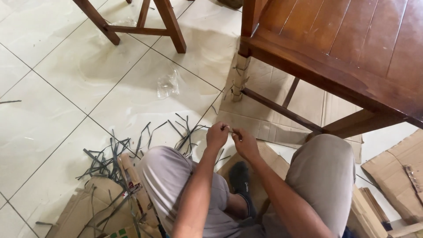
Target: Packaging wooden chair legs with cardboard and plastic ties for protection
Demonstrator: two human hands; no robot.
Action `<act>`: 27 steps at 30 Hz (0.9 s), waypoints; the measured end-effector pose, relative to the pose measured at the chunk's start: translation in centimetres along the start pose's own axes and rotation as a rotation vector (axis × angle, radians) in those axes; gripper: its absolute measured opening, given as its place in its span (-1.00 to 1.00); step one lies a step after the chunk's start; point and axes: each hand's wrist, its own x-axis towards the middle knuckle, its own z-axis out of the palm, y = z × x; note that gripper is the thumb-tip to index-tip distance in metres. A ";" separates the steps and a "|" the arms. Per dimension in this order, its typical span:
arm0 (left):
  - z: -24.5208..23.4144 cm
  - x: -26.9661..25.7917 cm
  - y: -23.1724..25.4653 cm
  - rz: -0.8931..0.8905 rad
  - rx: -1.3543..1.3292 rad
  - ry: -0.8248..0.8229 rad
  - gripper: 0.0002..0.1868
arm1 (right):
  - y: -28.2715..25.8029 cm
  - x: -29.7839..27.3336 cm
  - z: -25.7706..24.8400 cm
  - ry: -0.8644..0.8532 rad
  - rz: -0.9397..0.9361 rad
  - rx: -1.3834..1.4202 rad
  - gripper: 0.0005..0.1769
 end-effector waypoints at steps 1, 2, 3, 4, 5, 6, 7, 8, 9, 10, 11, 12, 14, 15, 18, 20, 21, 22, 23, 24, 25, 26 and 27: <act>0.3 0.0 0.1 0.001 0.000 -0.004 -0.65 | -0.1 -0.1 -0.1 0.002 0.003 0.000 -0.57; 0.6 0.1 0.2 0.007 -0.005 -0.009 -0.65 | -0.2 -0.2 -0.3 0.011 0.006 -0.004 -0.58; 0.9 0.2 0.4 0.013 -0.011 -0.015 -0.65 | -0.3 -0.2 -0.5 0.020 0.008 -0.008 -0.59; 1.4 0.3 0.6 0.019 -0.011 -0.022 -0.65 | -0.3 -0.4 -0.7 0.027 0.014 -0.009 -0.59; 2.0 0.4 0.9 0.027 -0.012 -0.027 -0.64 | -0.2 -0.5 -1.0 0.023 0.021 -0.018 -0.59; 2.6 0.4 1.1 0.035 -0.010 -0.034 -0.64 | -0.1 -0.7 -1.2 0.019 0.032 -0.026 -0.59; 3.3 0.5 1.4 0.041 -0.009 -0.045 -0.64 | 0.6 -0.7 -1.4 0.028 0.040 -0.026 -0.59; 3.9 0.6 1.7 0.029 -0.017 -0.056 -0.66 | 1.3 -0.7 -1.5 0.044 0.049 -0.058 -0.59; 4.6 0.6 2.0 0.018 -0.024 -0.067 -0.68 | 2.1 -0.7 -1.7 0.060 0.059 -0.090 -0.60; 5.3 0.5 2.2 0.028 -0.020 -0.080 -0.68 | 2.5 -0.9 -2.1 0.074 0.069 -0.088 -0.60; 6.0 0.4 2.5 0.034 -0.011 -0.095 -0.68 | 2.9 -1.1 -2.4 0.084 0.094 -0.107 -0.62; 6.7 0.4 2.8 0.043 -0.002 -0.112 -0.67 | 3.3 -1.3 -2.9 0.097 0.121 -0.127 -0.64; 7.3 -0.7 4.4 0.049 -0.010 -0.148 -0.66 | 4.8 -1.7 -3.7 0.120 0.175 -0.138 -0.64; 7.7 -1.3 5.2 0.041 -0.021 -0.170 -0.66 | 5.7 -2.1 -4.1 0.126 0.218 -0.149 -0.64; 13.3 0.1 4.6 0.052 0.052 -0.204 -0.64 | 5.7 -4.2 -6.2 0.175 0.281 -0.117 -0.61; 14.4 -1.4 6.6 0.092 0.046 -0.249 -0.65 | 6.8 -5.3 -7.1 0.224 0.320 -0.080 -0.61; 15.0 -2.2 7.6 0.112 0.032 -0.274 -0.65 | 7.4 -5.9 -7.6 0.250 0.341 -0.048 -0.61; 16.3 -2.5 8.1 0.133 0.044 -0.299 -0.65 | 8.2 -6.7 -8.0 0.277 0.362 -0.041 -0.61; 17.5 -3.0 8.5 0.140 0.035 -0.318 -0.66 | 9.0 -7.4 -8.3 0.292 0.396 -0.052 -0.62; 18.8 -3.5 8.9 0.148 0.026 -0.338 -0.67 | 9.9 -8.3 -8.6 0.308 0.432 -0.062 -0.62; 20.2 -4.0 9.1 0.170 0.039 -0.364 -0.67 | 11.7 -8.9 -8.6 0.337 0.454 -0.054 -0.62; 21.6 -4.5 9.4 0.179 0.026 -0.387 -0.70 | 13.5 -9.6 -8.6 0.366 0.493 -0.053 -0.61; 23.1 -5.1 9.6 0.188 0.014 -0.411 -0.72 | 15.3 -10.3 -8.6 0.395 0.533 -0.051 -0.61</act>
